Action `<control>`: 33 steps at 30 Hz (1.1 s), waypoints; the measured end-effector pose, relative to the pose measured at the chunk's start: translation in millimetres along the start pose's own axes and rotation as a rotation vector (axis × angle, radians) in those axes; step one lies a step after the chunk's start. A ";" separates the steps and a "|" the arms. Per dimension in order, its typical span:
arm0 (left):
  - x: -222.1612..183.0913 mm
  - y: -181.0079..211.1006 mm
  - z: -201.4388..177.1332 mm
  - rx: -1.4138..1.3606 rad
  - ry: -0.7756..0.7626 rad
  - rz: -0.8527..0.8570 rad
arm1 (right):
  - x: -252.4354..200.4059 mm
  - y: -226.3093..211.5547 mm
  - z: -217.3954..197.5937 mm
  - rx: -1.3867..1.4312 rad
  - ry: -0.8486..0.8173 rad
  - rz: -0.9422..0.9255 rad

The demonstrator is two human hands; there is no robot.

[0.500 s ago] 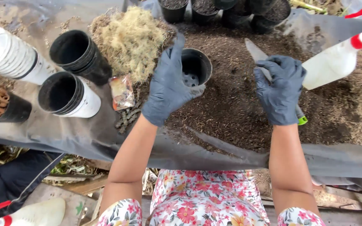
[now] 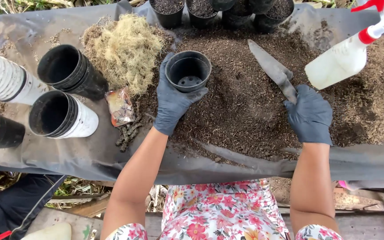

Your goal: Mixing soil on a workspace and filling small plastic pots for planting using a hand trowel.

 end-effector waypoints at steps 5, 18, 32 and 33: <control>-4.2 48.4 -12.3 0.669 0.288 0.270 | -9.1 1.0 -21.2 0.014 0.332 -0.043; -12.9 70.8 -11.6 0.860 0.310 0.398 | -7.0 16.5 -12.2 0.093 0.042 0.304; -15.8 63.7 -18.2 0.838 0.310 0.400 | -33.1 -45.6 -103.9 0.303 0.252 0.025; -14.6 65.0 -18.3 0.835 0.311 0.405 | -35.0 -49.9 -107.3 0.304 0.257 0.024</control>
Point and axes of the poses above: each hand's wrist, its own x-axis towards the middle knuckle, its own z-axis out of the palm, y = z × x, the point moved 8 cm from there along x, towards the middle knuckle, and after that the axes turned 2 degrees about -x, right-handed, at the moved point
